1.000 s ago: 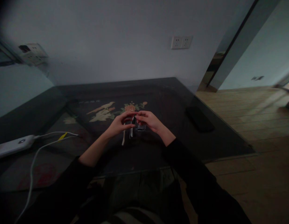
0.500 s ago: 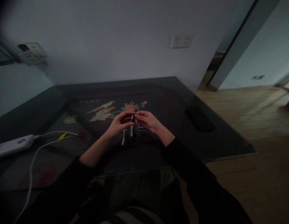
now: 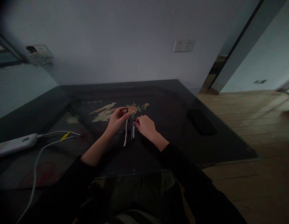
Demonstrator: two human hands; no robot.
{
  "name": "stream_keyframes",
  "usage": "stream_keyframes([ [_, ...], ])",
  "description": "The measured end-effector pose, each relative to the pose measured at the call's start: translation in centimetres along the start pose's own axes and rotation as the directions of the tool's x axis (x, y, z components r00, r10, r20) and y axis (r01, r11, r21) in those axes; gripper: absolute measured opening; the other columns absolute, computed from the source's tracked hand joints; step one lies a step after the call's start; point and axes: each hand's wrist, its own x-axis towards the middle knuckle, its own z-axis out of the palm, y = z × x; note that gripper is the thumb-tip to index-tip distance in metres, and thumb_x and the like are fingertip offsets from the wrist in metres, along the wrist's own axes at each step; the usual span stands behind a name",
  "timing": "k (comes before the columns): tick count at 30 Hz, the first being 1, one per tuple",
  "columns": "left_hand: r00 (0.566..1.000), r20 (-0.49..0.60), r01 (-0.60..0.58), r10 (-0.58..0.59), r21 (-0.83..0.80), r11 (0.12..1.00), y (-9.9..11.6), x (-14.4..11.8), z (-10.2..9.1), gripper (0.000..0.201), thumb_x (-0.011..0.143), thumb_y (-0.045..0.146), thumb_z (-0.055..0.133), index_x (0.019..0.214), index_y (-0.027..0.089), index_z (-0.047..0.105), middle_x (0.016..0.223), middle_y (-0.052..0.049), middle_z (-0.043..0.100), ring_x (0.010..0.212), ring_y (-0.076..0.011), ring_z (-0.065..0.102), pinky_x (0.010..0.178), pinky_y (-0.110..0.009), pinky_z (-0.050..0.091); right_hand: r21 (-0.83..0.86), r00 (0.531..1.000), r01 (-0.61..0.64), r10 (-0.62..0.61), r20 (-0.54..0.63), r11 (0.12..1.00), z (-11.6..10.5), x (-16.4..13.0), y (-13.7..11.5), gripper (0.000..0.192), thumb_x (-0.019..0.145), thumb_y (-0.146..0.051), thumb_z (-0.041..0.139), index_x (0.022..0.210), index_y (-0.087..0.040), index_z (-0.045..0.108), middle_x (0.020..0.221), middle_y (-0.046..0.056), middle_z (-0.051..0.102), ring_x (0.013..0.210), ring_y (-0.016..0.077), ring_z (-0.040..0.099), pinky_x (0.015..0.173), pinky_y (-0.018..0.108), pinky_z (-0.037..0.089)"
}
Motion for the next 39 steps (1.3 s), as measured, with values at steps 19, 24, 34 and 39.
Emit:
stream_keyframes([
  [19, 1.000, 0.007, -0.028, 0.028, -0.029, 0.999, 0.2, -0.3, 0.5, 0.039, 0.071, 0.029, 0.068, 0.104, 0.015, 0.055, 0.078, -0.001, 0.059, 0.072, -0.0108, 0.058, 0.067, -0.023, 0.047, -0.392, 0.935, -0.121, 0.238, 0.263, 0.912, 1.4, 2.5, -4.7, 0.026, 0.083, -0.024, 0.050, 0.093, -0.015, 0.072, 0.097, 0.017, 0.071, 0.092, 0.0281, 0.067, 0.081, 0.040, 0.041],
  [24, 0.999, -0.022, -0.028, 0.027, -0.039, 0.999, 0.0, 0.0, 0.3, 0.038, 0.070, 0.029, 0.069, 0.102, 0.015, 0.055, 0.078, -0.001, 0.059, 0.072, -0.0102, 0.058, 0.065, -0.022, 0.047, -0.326, 0.957, -0.139, 0.211, 0.199, 0.935, 0.4, 2.3, -3.8, 0.027, 0.083, -0.028, 0.050, 0.092, -0.014, 0.070, 0.095, 0.018, 0.071, 0.089, 0.0273, 0.067, 0.075, 0.035, 0.043],
  [34, 1.000, 0.024, -0.012, 0.013, -0.040, 0.999, 0.3, -0.4, 0.4, 0.039, 0.070, 0.029, 0.070, 0.103, 0.016, 0.055, 0.077, 0.000, 0.059, 0.072, -0.0105, 0.056, 0.067, -0.024, 0.046, 0.757, 0.966, -0.213, 0.019, 0.256, 0.617, -2.6, 0.7, 1.5, 0.018, 0.090, -0.032, 0.040, 0.079, -0.019, 0.046, 0.064, 0.002, 0.063, 0.050, 0.0152, 0.059, 0.050, 0.027, 0.044],
  [39, 0.994, 0.105, -0.001, 0.010, -0.089, 0.996, 0.5, -0.8, 0.6, 0.040, 0.070, 0.032, 0.070, 0.104, 0.015, 0.056, 0.086, -0.003, 0.061, 0.077, -0.0117, 0.057, 0.071, -0.026, 0.047, 0.907, 0.967, -0.234, -0.011, 0.254, 0.350, -3.0, -0.2, 2.1, 0.016, 0.089, -0.032, 0.047, 0.093, -0.018, 0.053, 0.064, -0.001, 0.058, 0.053, 0.0131, 0.059, 0.051, 0.025, 0.044],
])
